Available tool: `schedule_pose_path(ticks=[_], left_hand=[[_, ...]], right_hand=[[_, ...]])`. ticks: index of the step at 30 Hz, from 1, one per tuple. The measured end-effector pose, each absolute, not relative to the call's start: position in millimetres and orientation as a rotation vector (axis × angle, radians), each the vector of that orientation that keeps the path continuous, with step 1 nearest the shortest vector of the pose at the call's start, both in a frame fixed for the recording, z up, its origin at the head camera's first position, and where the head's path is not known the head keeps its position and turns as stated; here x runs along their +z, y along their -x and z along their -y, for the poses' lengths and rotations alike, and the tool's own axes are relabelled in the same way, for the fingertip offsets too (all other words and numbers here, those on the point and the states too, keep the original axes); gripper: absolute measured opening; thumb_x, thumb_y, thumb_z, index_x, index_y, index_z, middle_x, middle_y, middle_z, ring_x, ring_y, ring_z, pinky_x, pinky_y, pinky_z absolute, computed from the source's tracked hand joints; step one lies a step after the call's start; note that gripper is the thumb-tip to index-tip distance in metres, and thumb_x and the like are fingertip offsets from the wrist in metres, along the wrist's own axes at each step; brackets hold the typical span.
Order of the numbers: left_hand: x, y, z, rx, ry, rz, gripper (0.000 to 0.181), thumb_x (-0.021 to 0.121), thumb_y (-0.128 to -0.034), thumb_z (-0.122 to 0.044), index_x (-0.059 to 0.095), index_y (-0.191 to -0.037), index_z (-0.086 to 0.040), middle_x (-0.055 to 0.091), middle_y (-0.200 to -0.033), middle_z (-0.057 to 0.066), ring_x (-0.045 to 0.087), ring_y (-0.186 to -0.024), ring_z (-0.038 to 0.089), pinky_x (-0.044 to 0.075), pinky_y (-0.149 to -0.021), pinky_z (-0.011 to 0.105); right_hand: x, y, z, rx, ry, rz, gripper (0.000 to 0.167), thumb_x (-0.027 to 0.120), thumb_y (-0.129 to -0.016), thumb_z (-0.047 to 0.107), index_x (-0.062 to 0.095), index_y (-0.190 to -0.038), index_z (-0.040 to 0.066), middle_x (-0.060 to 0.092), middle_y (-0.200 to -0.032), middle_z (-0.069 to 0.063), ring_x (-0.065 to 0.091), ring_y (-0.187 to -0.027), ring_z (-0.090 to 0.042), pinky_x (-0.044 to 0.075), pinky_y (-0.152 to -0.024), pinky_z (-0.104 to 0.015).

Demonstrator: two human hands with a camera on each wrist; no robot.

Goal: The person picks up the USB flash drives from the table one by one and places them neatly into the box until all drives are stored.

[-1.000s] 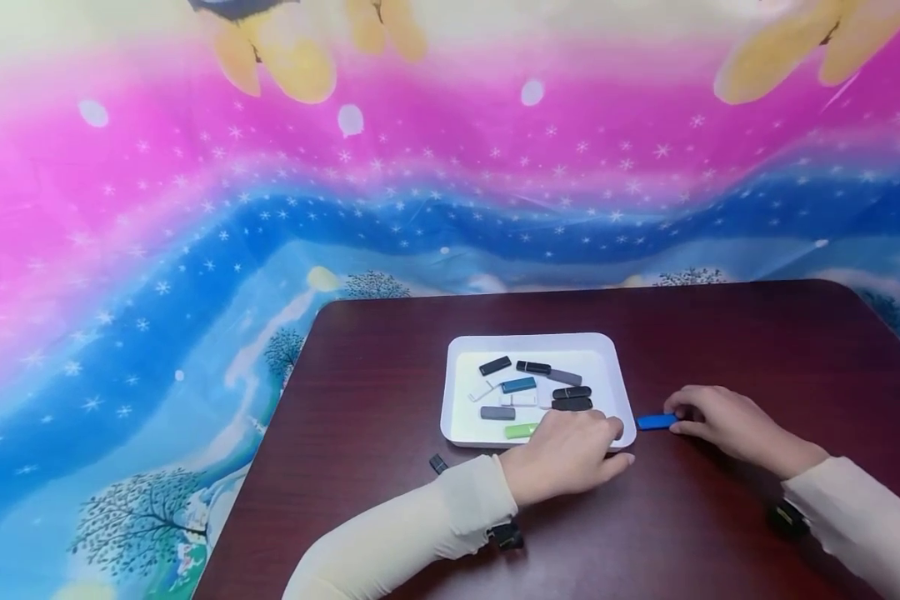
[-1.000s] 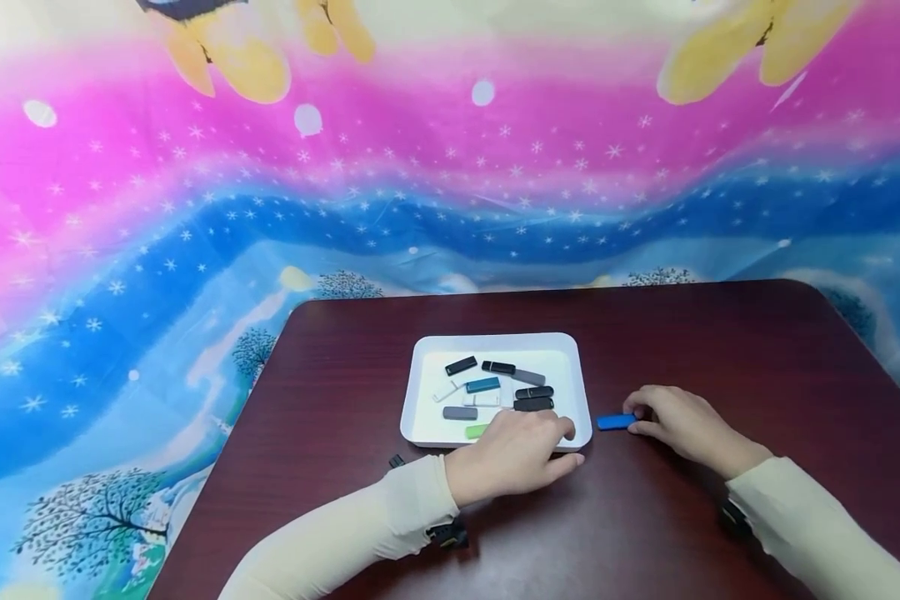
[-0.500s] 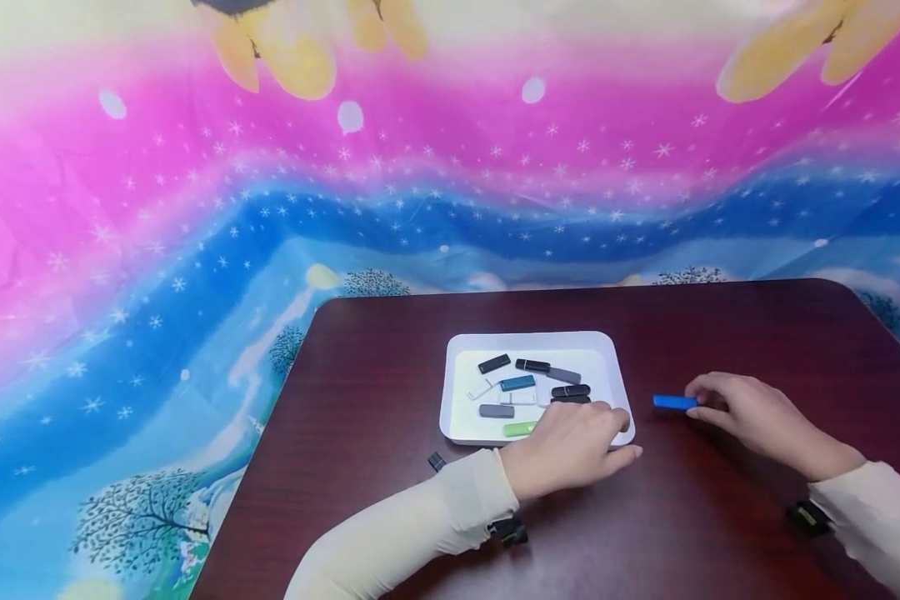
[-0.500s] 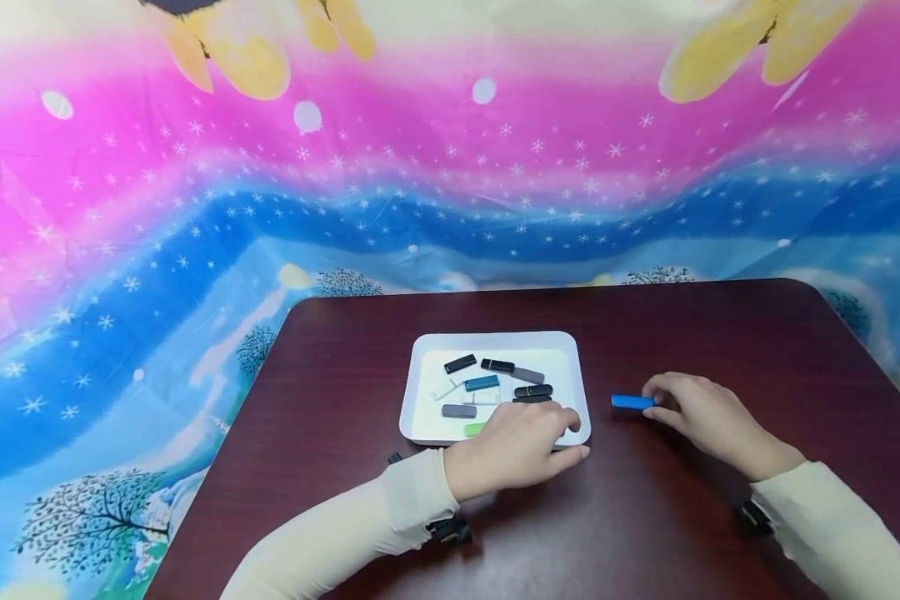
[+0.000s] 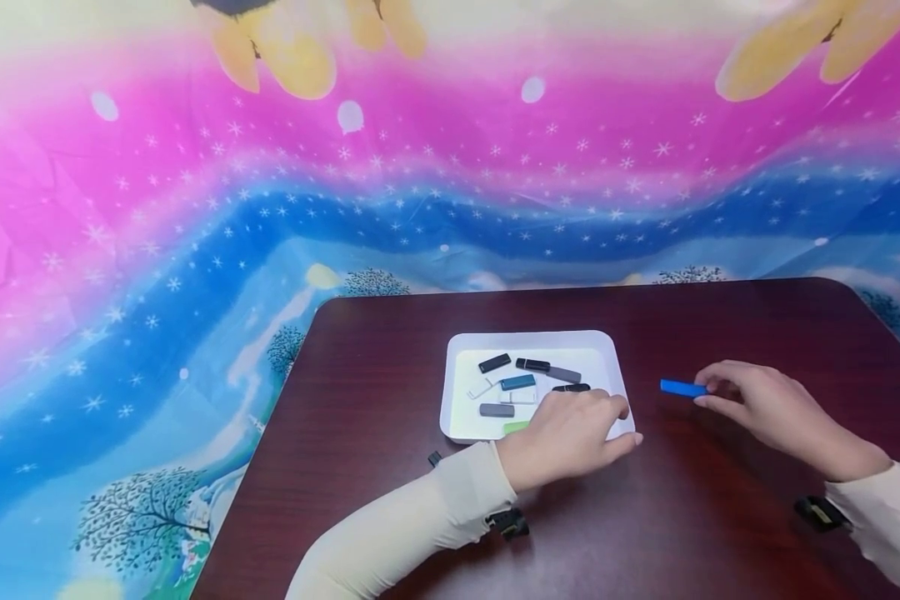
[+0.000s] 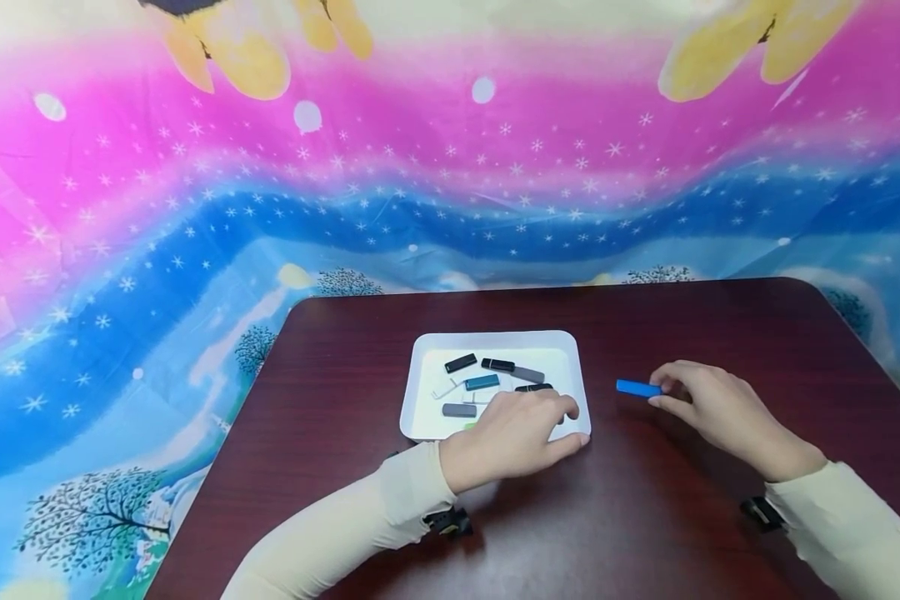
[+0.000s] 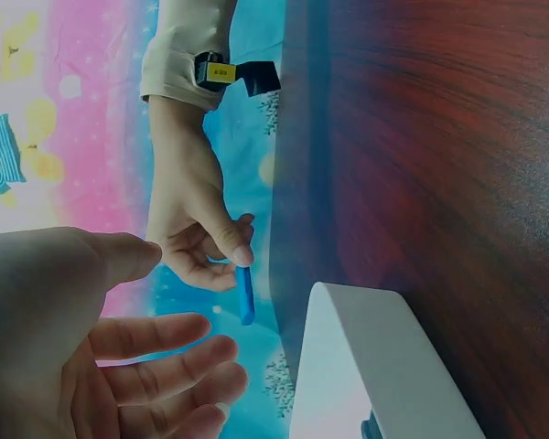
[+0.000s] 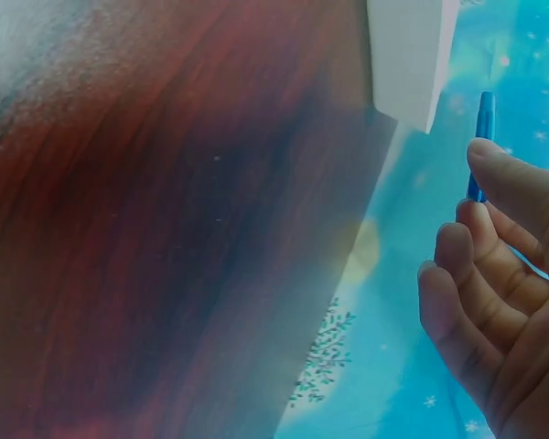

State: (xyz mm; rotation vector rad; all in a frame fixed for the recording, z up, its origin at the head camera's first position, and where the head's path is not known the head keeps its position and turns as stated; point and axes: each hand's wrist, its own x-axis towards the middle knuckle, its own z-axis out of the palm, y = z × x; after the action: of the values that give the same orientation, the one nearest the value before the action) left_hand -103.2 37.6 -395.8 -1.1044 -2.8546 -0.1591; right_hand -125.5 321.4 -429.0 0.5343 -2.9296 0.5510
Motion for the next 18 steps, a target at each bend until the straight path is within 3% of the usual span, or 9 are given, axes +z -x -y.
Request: schedule_pose_path(ticks=[18], left_hand=[[-391.1, 108.9, -30.4, -0.157, 1.033, 2.884, 0.031, 0.055, -0.0984, -0.054, 0.068, -0.115, -0.031, 0.071, -0.100, -0.016, 0.067, -0.088, -0.001, 0.041, -0.053, 0.022]], right_hand=[[-411.6, 122.1, -310.8, 0.528, -0.587, 2.845, 0.020, 0.084, -0.081, 0.016, 0.072, -0.097, 0.017, 0.066, -0.078, 0.012, 0.053, -0.069, 0.010, 0.043, -0.057, -0.022]])
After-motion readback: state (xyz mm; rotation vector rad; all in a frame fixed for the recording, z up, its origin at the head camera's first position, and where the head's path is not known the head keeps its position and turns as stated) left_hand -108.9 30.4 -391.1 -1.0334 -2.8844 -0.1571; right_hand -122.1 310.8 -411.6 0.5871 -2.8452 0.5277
